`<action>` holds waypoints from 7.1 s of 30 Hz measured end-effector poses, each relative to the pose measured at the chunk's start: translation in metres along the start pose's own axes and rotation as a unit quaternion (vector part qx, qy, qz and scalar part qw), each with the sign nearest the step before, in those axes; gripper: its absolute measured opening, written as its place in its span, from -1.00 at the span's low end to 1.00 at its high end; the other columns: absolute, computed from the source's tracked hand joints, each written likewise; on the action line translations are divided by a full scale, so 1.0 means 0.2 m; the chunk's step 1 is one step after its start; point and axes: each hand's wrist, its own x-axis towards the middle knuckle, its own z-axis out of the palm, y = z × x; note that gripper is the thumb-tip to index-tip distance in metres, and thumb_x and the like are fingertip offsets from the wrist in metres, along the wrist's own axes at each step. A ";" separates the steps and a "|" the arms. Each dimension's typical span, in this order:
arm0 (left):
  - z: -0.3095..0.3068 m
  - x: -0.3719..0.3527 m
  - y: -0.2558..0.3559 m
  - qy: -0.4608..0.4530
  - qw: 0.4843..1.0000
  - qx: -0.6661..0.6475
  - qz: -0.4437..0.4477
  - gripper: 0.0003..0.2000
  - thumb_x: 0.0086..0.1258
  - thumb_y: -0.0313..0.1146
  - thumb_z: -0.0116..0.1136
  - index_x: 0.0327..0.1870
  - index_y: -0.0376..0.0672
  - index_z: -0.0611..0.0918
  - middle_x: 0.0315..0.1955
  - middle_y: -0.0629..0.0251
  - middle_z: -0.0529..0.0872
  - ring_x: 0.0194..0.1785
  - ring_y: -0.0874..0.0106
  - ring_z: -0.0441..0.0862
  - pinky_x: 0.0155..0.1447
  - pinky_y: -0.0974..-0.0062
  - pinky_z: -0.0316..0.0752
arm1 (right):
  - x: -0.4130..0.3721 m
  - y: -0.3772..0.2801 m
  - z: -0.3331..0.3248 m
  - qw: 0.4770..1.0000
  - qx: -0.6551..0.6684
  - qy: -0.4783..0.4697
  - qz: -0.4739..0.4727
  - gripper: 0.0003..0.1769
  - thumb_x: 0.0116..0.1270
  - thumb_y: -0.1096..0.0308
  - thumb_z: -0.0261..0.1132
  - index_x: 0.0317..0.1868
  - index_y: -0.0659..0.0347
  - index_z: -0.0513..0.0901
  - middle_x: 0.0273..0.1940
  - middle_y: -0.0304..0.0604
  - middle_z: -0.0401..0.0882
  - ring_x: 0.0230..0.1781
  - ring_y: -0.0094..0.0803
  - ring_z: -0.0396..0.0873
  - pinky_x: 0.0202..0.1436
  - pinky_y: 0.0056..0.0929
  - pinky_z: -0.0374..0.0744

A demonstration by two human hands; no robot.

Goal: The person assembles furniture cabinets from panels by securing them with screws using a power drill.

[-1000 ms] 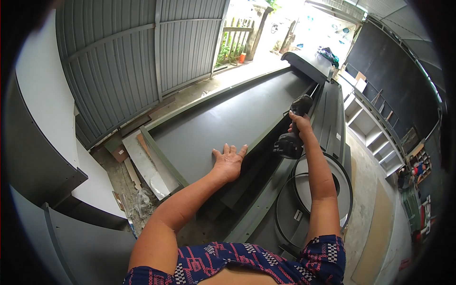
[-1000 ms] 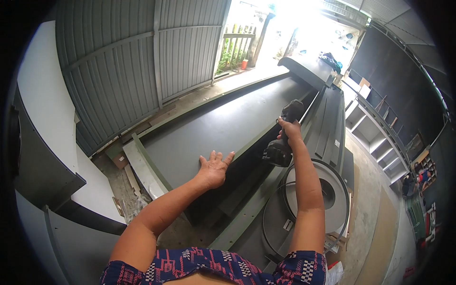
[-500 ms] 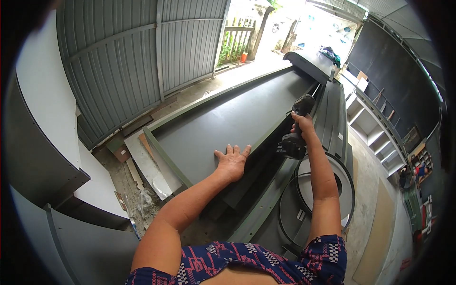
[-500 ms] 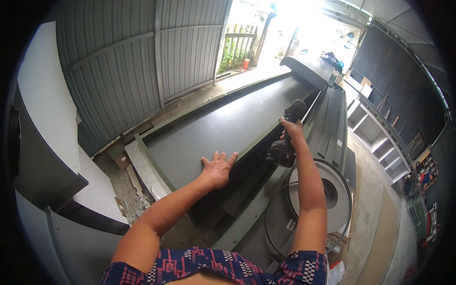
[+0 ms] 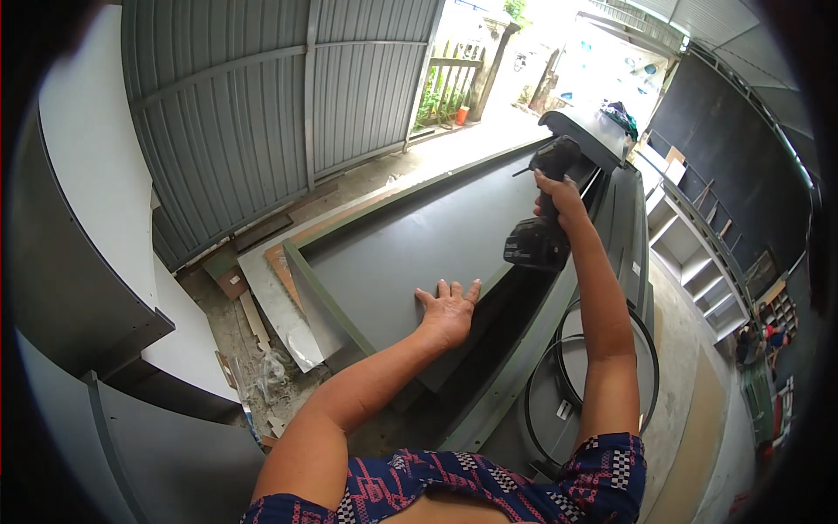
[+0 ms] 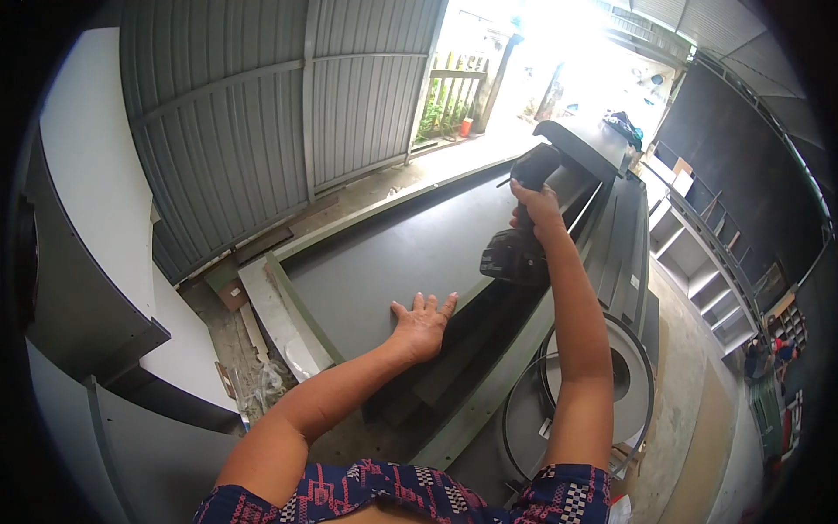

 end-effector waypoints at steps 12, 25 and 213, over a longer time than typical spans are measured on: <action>0.01 0.00 -0.01 0.022 0.999 -0.019 0.020 -0.31 0.30 -0.39 -0.02 0.48 -0.03 0.06 0.35 0.00 0.21 0.42 -0.12 0.12 0.16 -0.54 0.05 | 0.16 0.15 0.50 0.999 0.020 -0.034 0.002 -0.56 0.17 0.16 0.43 -0.14 0.28 0.45 -0.50 -0.17 0.43 -0.64 -0.41 0.47 -0.64 -0.41 0.55; 0.01 0.00 -0.02 0.001 0.999 -0.043 0.018 -0.32 0.33 -0.41 -0.09 0.50 0.00 0.03 0.38 -0.03 0.18 0.45 -0.10 0.05 0.22 -0.53 -0.05 | 0.29 0.32 0.66 0.998 0.033 -0.038 0.029 -0.54 0.16 0.16 0.44 -0.12 0.28 0.46 -0.52 -0.17 0.42 -0.66 -0.41 0.46 -0.65 -0.39 0.57; 0.14 -4.38 0.79 0.690 0.676 -0.096 -0.239 -0.30 0.16 -0.07 0.32 0.22 -0.30 0.31 0.10 -0.04 0.43 0.21 0.04 0.38 0.20 0.16 0.35 | -4.20 -0.58 0.32 0.672 0.467 -0.493 -0.296 -0.36 0.34 0.03 0.24 0.11 0.45 0.28 -0.33 -0.04 0.36 -0.51 -0.41 0.38 -0.44 -0.57 0.40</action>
